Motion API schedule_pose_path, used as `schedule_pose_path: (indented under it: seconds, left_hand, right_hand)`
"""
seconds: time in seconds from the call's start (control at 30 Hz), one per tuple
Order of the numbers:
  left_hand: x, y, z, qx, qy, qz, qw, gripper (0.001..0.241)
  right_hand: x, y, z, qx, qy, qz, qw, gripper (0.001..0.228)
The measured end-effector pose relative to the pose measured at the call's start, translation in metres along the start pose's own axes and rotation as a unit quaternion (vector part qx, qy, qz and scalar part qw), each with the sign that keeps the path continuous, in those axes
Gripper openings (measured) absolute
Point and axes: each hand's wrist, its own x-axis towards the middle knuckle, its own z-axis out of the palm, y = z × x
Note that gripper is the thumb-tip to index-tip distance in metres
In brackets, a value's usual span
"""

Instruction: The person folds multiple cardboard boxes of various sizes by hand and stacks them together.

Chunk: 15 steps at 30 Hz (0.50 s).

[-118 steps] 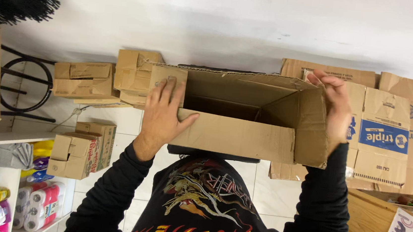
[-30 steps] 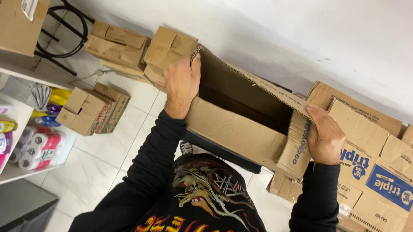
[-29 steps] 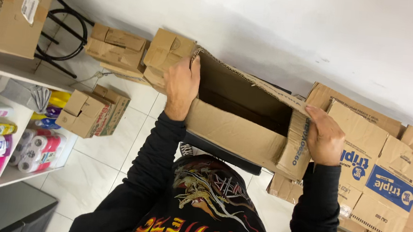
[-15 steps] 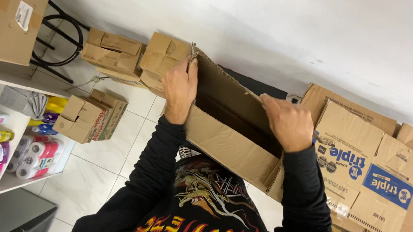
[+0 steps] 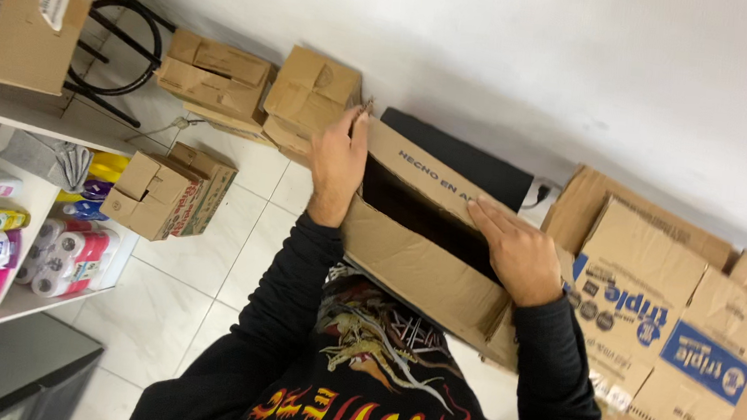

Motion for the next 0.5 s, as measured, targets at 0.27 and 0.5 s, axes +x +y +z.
schedule_pose_path:
  seconds: [0.27, 0.5]
  left_hand:
    - [-0.006, 0.014, -0.016, -0.005, 0.020, 0.069, 0.997, 0.027]
    - [-0.031, 0.001, -0.013, 0.085, -0.177, 0.145, 0.970, 0.054]
  right_hand:
    - [-0.017, -0.008, 0.033, 0.090, -0.107, 0.024, 0.990, 0.057]
    - [-0.017, -0.020, 0.037, 0.130, -0.141, 0.019, 0.981, 0.056]
